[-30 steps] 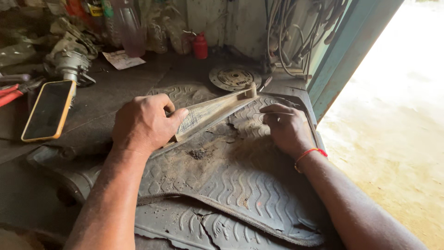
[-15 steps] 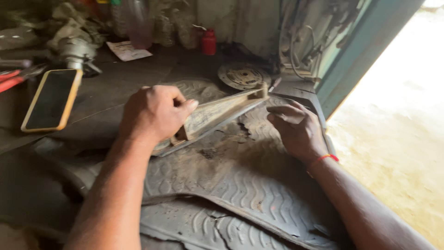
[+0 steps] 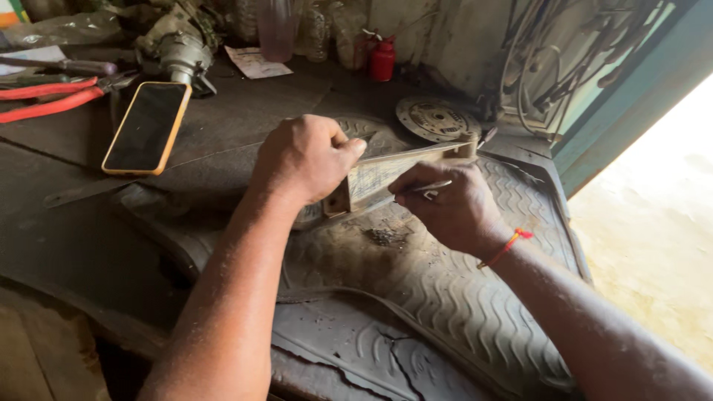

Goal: The person holds a metal bracket on a workbench and uses a metal file to smooth its surface. They repeatedly file the edges and flat areas of the bracket, adjusting their grip and the angle of the file throughout the process.

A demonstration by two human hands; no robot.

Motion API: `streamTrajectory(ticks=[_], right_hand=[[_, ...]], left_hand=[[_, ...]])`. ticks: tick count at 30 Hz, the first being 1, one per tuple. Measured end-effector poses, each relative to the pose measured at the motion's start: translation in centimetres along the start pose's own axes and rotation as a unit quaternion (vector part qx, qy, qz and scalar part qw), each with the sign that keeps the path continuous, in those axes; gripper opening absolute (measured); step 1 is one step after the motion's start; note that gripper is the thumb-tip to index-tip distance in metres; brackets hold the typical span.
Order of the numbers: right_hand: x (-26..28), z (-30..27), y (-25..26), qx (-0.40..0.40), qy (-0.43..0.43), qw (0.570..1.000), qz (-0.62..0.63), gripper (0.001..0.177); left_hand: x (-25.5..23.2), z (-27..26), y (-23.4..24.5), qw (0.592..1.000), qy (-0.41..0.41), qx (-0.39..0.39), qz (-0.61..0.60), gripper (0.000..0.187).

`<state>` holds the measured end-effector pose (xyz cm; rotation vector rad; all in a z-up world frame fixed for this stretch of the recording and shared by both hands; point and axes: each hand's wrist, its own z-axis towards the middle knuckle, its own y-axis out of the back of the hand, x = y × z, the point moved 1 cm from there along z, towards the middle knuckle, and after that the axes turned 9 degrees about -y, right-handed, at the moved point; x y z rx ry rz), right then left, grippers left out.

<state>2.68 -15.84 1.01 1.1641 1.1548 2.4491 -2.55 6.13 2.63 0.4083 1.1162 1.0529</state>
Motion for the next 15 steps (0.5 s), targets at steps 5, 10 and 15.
streamTrajectory(ticks=[5, 10, 15], right_hand=[[0.0, -0.8, -1.0, -0.005, 0.006, 1.0, 0.019, 0.011], [0.0, -0.7, -1.0, -0.012, 0.107, 0.993, -0.039, 0.007], [-0.5, -0.4, -1.1, -0.01, 0.113, 0.993, -0.026, 0.007]], left_hand=[[-0.4, -0.1, -0.4, 1.0, 0.007, 0.003, 0.0, 0.03], [-1.4, -0.4, 0.4, 1.0, 0.01, 0.005, 0.006, 0.027], [-1.6, -0.5, 0.6, 1.0, 0.016, 0.019, 0.015, 0.028]])
